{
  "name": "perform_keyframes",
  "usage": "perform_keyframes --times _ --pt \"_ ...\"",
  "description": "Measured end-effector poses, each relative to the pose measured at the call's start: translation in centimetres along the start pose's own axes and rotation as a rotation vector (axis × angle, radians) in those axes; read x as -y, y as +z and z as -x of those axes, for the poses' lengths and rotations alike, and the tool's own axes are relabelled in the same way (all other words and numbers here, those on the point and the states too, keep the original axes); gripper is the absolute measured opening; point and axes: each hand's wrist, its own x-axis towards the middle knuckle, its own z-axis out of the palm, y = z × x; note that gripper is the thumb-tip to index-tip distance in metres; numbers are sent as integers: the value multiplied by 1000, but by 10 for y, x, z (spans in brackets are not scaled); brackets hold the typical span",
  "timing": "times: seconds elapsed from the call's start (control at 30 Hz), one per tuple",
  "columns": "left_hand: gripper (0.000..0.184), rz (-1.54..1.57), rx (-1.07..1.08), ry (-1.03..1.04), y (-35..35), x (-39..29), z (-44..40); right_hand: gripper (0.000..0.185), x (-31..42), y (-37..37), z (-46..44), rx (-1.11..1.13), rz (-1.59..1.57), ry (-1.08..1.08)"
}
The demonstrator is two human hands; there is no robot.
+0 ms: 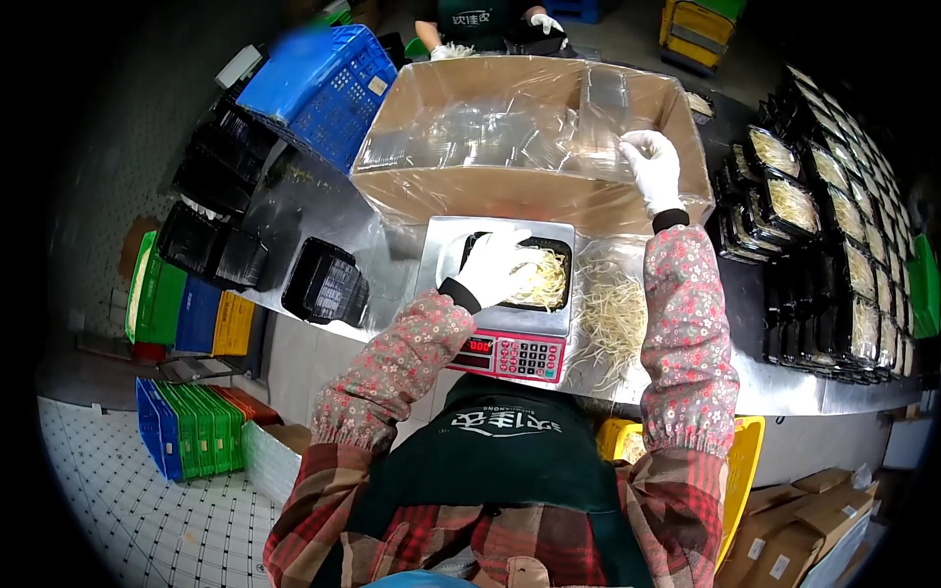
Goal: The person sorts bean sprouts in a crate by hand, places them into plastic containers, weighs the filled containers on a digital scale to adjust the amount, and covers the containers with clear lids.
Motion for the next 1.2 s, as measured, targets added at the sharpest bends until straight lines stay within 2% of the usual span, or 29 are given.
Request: perform_keyframes --times 0.07,0.1,0.13,0.2,0.27,0.3,0.33,0.4,0.43,0.53,0.57,0.6,0.67,0.73,0.8,0.83,0.87,0.9,0.93,0.97,1.0,1.07,1.13,1.17,1.2 --pt "39 -46 36 62 -5 -4 -1 11 -9 -3 3 105 296 -267" --pt "44 53 60 45 -5 2 -1 13 -24 -4 4 136 362 -221" --pt "44 53 58 53 -18 -1 -1 12 -14 -5 11 73 501 -282" --pt "51 216 -82 -19 -43 -2 5 11 4 -9 13 19 530 -425" --pt "54 634 -168 -245 -76 -9 2 12 27 -2 22 65 144 -249" --pt "59 1000 -188 -252 -78 10 1 15 60 3 30 -34 495 -618" --pt "65 1367 -210 -255 -78 28 -4 15 78 12 38 -13 455 -688" --pt "73 1729 -235 -406 -116 8 -14 14 138 34 66 101 582 -927" --pt "80 1727 -240 -404 -128 -2 -14 14 154 46 80 215 542 -975" --pt "52 1655 -359 -330 -143 -6 -10 28 169 74 122 497 488 -1009" --pt "40 1551 -455 -389 -143 -7 -10 30 174 73 127 500 515 -1030" --pt "36 1445 -508 -359 -140 -5 -6 32 179 71 129 503 539 -1052" --pt "33 1204 -461 -296 -149 0 10 50 201 51 129 319 698 -995" --pt "28 1204 -323 -199 -154 -3 29 57 200 41 123 124 441 -903" --pt "26 1157 -130 -187 -146 -9 45 55 172 27 132 224 428 -693" --pt "27 1269 -31 -337 -145 -24 52 48 150 20 145 385 246 -342" --pt "28 1045 -36 -158 -125 -15 61 42 126 15 160 415 291 -128" --pt "30 986 -63 -169 -101 -7 68 36 114 14 174 406 300 -168" --pt "32 926 -94 -181 -83 -1 73 34 103 9 189 439 389 -50" --pt "32 855 -32 -266 -79 3 74 33 79 11 199 413 357 -119" --pt "23 861 -60 -362 -63 10 73 33 72 11 204 483 381 115" --pt "21 925 -98 -597 -34 25 66 31 34 18 208 415 395 99" --pt "24 1193 -286 -686 -38 9 44 30 11 29 198 267 561 -156" --pt "28 909 -279 -563 -13 35 36 30 -3 34 191 251 655 -112" --pt "23 871 -314 -517 16 60 29 29 -11 40 183 193 617 -216"
